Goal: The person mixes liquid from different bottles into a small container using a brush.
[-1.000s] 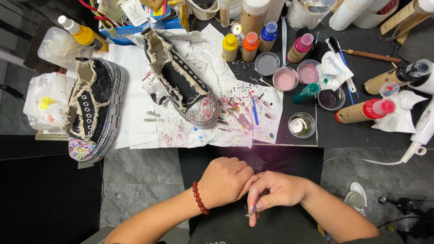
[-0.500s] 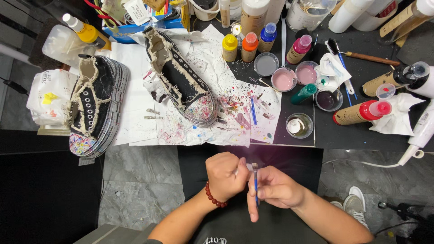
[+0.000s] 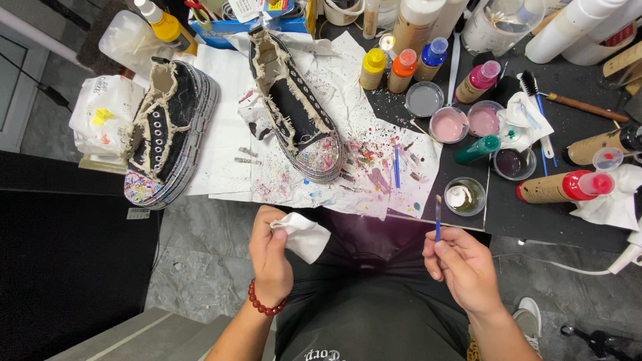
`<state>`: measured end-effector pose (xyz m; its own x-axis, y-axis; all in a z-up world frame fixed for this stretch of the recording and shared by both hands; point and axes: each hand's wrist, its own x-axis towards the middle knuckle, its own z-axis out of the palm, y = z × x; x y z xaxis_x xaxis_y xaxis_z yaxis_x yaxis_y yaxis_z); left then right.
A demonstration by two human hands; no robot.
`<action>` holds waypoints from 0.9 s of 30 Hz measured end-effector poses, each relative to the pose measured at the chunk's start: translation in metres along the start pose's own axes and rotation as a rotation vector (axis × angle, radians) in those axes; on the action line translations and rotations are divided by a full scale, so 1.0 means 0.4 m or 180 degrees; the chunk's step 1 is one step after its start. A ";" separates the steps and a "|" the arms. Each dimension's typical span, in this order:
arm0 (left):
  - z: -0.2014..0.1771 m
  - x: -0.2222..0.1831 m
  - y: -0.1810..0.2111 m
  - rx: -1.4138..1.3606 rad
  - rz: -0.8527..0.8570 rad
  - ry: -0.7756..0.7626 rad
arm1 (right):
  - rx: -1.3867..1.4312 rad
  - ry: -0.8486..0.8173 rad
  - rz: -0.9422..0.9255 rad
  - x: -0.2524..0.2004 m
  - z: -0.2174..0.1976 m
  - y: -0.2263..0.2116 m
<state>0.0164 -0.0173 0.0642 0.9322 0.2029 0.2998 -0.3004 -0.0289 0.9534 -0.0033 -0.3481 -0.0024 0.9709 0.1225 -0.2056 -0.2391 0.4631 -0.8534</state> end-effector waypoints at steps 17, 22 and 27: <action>0.250 0.382 0.082 0.1754 0.0294 -0.0790 | -0.0345 0.0055 -0.0710 -0.035 0.054 -0.071; 0.354 0.517 -0.023 0.2717 0.0093 -0.1323 | -0.0291 -0.0067 -0.0808 -0.042 0.046 -0.088; 0.368 0.606 -0.138 0.3074 -0.0781 -0.1649 | -0.0122 0.0064 -0.0743 -0.059 0.019 -0.074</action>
<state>0.2886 -0.1106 0.0892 0.9837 -0.1175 -0.1362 -0.0241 -0.8364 0.5476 -0.0193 -0.3582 0.0314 1.0000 -0.0016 -0.0098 -0.0080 0.4432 -0.8964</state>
